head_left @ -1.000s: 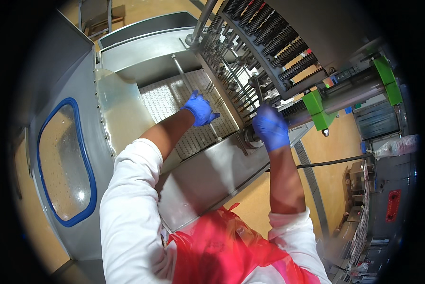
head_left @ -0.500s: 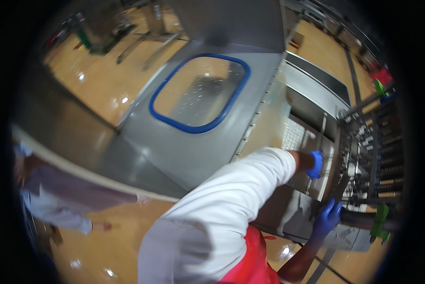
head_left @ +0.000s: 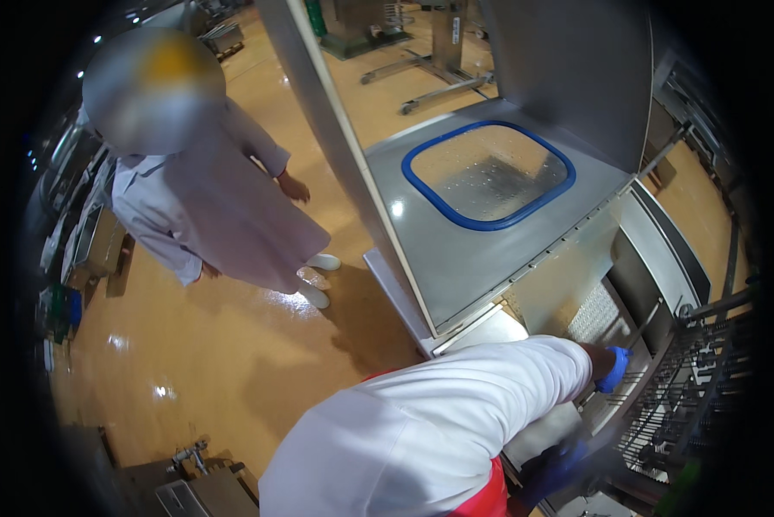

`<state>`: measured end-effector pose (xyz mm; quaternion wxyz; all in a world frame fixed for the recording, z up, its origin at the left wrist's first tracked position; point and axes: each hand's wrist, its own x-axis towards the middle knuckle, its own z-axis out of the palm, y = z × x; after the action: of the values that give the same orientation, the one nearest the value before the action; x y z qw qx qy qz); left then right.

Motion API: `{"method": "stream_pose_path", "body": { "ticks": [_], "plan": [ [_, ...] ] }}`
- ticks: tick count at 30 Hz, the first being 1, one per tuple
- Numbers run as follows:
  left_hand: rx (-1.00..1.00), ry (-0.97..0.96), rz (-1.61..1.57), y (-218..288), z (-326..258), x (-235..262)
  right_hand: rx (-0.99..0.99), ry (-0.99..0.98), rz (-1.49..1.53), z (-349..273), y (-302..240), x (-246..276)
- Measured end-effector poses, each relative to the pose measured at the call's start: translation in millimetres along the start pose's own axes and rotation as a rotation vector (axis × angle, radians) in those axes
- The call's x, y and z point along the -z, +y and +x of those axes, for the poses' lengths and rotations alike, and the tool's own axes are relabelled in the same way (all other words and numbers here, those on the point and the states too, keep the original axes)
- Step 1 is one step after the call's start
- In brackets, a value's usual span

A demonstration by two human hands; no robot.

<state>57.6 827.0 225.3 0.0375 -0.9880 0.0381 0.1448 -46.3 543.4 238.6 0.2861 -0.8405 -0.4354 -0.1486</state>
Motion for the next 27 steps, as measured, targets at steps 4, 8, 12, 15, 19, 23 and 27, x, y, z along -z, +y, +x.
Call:
{"method": "stream_pose_path", "body": {
  "ticks": [4, 8, 12, 15, 19, 23, 27],
  "plan": [
    [-0.016, -0.036, -0.015, -1, -5, 4, 0.058, -0.019, -0.062, 6, -6, 4],
    [-0.023, -0.052, 0.04, 4, -12, 13, -0.498, -0.048, 0.499, 12, -34, 13],
    [-0.014, -0.047, 0.04, 4, -14, 13, -0.307, -0.061, 0.339, 8, -20, 11],
    [-0.012, -0.067, 0.042, 5, -13, 16, -0.387, -0.04, 0.453, 7, -21, 9],
    [0.028, -0.053, 0.023, 6, -10, 13, -0.691, -0.086, 0.728, 12, -23, 13],
    [0.053, -0.067, 0.003, 7, -7, 9, -0.533, -0.087, 0.592, 9, -29, 14],
    [0.02, -0.097, 0.024, 7, -16, 20, -0.434, -0.093, 0.514, 2, 3, -1]
  ]
}}
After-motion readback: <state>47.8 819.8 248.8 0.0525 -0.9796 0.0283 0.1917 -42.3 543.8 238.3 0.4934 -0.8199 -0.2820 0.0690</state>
